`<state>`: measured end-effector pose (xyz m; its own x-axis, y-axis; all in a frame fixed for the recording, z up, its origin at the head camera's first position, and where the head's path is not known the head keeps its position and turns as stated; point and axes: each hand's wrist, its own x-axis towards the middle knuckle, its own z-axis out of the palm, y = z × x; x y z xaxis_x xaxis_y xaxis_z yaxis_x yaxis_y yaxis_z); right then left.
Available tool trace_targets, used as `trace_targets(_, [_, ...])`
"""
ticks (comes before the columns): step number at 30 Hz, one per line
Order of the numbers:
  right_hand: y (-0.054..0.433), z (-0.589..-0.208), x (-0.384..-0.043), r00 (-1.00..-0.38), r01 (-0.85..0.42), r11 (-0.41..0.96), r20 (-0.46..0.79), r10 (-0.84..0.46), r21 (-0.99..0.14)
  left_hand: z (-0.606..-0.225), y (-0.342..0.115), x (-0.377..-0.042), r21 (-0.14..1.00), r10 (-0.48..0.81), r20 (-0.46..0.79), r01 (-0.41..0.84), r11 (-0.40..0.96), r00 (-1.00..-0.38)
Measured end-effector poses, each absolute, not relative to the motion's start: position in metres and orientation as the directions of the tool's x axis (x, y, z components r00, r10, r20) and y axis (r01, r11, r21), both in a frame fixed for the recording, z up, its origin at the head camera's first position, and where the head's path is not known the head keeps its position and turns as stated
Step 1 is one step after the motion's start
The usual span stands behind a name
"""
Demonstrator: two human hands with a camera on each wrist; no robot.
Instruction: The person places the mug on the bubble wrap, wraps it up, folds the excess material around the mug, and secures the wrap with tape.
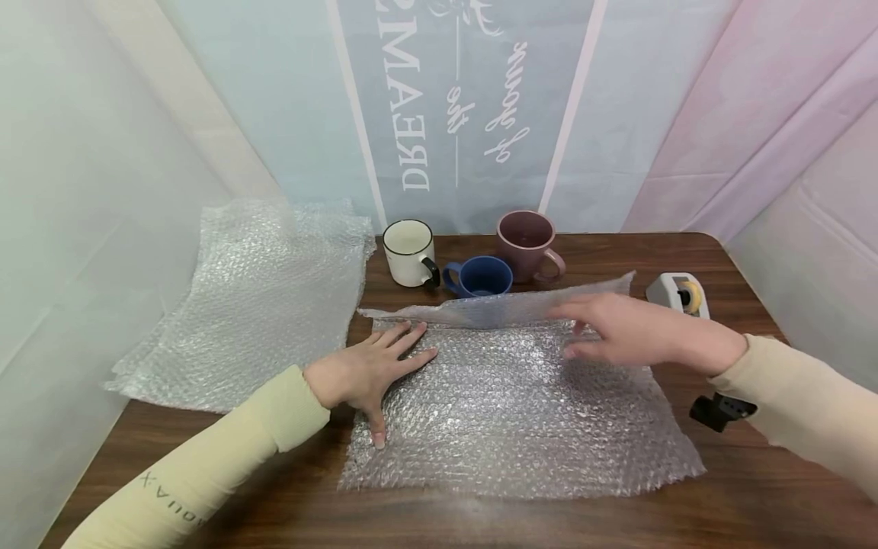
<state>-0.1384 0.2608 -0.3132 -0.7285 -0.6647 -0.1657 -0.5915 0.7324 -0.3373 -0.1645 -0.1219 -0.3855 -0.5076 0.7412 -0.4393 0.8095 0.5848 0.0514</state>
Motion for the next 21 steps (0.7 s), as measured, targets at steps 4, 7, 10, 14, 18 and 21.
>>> trace_targets(4, [0.239,-0.298,-0.146,-0.734,-0.644,0.693,0.007,-0.679,-0.324,-0.385,-0.122,-0.164,0.047,0.739,-0.441,0.809,0.586,-0.510])
trace_targets(7, [0.222,-0.288,-0.154,-0.743,-0.657,0.700,0.080,-0.665,-0.279,-0.386,-0.122,-0.164,0.033,0.733,-0.441,0.807,0.590,-0.518])
trace_targets(10, [0.204,-0.284,-0.165,-0.754,-0.655,0.729,0.110,-0.647,-0.201,-0.387,-0.123,-0.164,0.023,0.723,-0.446,0.801,0.598,-0.528])
trace_targets(14, [0.182,-0.287,-0.181,-0.757,-0.653,0.748,0.126,-0.641,-0.122,-0.386,-0.122,-0.163,0.021,0.709,-0.456,0.790,0.612,-0.537])
trace_targets(18, [0.167,-0.292,-0.195,-0.740,-0.671,0.738,0.133,-0.660,-0.069,-0.386,-0.121,-0.162,0.010,0.706,-0.458,0.791,0.612,-0.540])
trace_targets(21, [0.158,-0.295,-0.204,-0.755,-0.655,0.754,0.086,-0.651,-0.051,-0.386,-0.120,-0.162,0.009,0.712,-0.453,0.796,0.605,-0.536])
